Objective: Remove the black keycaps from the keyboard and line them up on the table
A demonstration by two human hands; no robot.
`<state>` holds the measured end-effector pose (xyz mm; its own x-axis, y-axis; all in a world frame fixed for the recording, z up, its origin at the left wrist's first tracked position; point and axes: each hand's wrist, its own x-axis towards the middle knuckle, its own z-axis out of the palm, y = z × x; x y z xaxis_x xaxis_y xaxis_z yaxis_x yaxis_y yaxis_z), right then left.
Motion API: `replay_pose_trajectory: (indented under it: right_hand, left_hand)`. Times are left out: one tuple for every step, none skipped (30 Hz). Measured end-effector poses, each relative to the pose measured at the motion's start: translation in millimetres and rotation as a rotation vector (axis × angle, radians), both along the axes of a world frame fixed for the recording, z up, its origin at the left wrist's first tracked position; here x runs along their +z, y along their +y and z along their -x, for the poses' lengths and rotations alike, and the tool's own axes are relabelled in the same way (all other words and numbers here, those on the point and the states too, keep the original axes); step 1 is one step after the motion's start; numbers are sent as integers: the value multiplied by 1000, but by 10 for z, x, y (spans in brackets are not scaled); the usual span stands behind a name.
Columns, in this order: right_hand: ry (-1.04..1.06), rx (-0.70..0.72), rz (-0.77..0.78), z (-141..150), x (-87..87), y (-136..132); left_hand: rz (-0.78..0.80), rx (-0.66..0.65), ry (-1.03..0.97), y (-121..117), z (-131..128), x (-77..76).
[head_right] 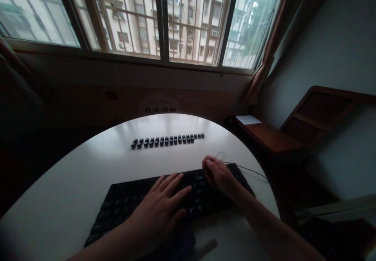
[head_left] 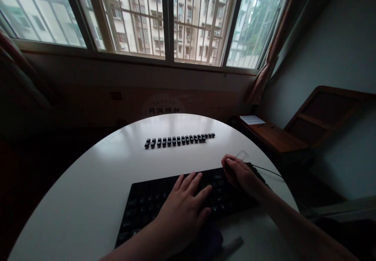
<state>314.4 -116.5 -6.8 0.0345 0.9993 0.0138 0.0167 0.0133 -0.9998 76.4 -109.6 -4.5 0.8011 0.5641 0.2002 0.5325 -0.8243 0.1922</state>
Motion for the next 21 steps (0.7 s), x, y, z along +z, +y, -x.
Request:
replay_pose_trajectory:
  right_hand:
    - [-21, -9, 17, 24, -10, -4]
    - [-41, -22, 26, 44, -17, -6]
    - [-58, -42, 25, 59, -23, -4]
    - [-77, -65, 19, 68, -28, 1]
    - [-96, -84, 10, 72, -34, 8]
    - [-112, -100, 2, 71, -40, 16]
    - [-131, -112, -6, 68, -48, 25]
    - [-152, -121, -12, 64, -55, 32]
    - [-170, -129, -16, 60, -61, 38]
    - [-185, -136, -18, 58, -65, 43]
    - [-195, -141, -17, 57, -68, 45]
    - [-201, -143, -14, 58, -69, 47]
    - [-203, -145, -10, 60, -69, 47]
    - [-209, -144, -8, 62, -70, 48]
    - [-220, -140, -10, 62, -73, 51]
    - [-237, -135, -15, 60, -79, 55]
    - [-256, -131, -20, 54, -89, 62]
    - [-278, -127, -26, 45, -101, 72]
    - [-302, -123, -33, 34, -115, 83]
    - [-327, -118, -40, 22, -128, 94]
    - [-355, -113, -46, 12, -138, 103]
  left_hand:
    - [4, -4, 6, 7, 3, -23]
    - [8, -7, 11, 15, 8, -43]
    - [11, -11, 13, 23, 12, -60]
    - [12, -12, 10, 30, 16, -72]
    - [12, -12, 4, 34, 18, -80]
    - [12, -13, -2, 36, 19, -83]
    - [10, -12, -6, 36, 18, -83]
    - [10, -14, -6, 34, 17, -81]
    - [11, -15, -2, 31, 15, -77]
    - [13, -15, 4, 28, 13, -74]
    - [15, -16, 10, 26, 12, -72]
    - [16, -15, 10, 25, 12, -72]
    - [16, -16, 6, 24, 11, -74]
    - [15, -19, 1, 25, 12, -79]
    - [14, -22, -5, 27, 12, -85]
    - [14, -25, -7, 29, 13, -92]
    - [14, -27, -5, 31, 14, -99]
    - [14, -27, -4, 33, 15, -105]
    - [15, -25, -1, 34, 16, -108]
    - [17, -23, 2, 35, 17, -109]
    - [19, -21, 4, 35, 18, -108]
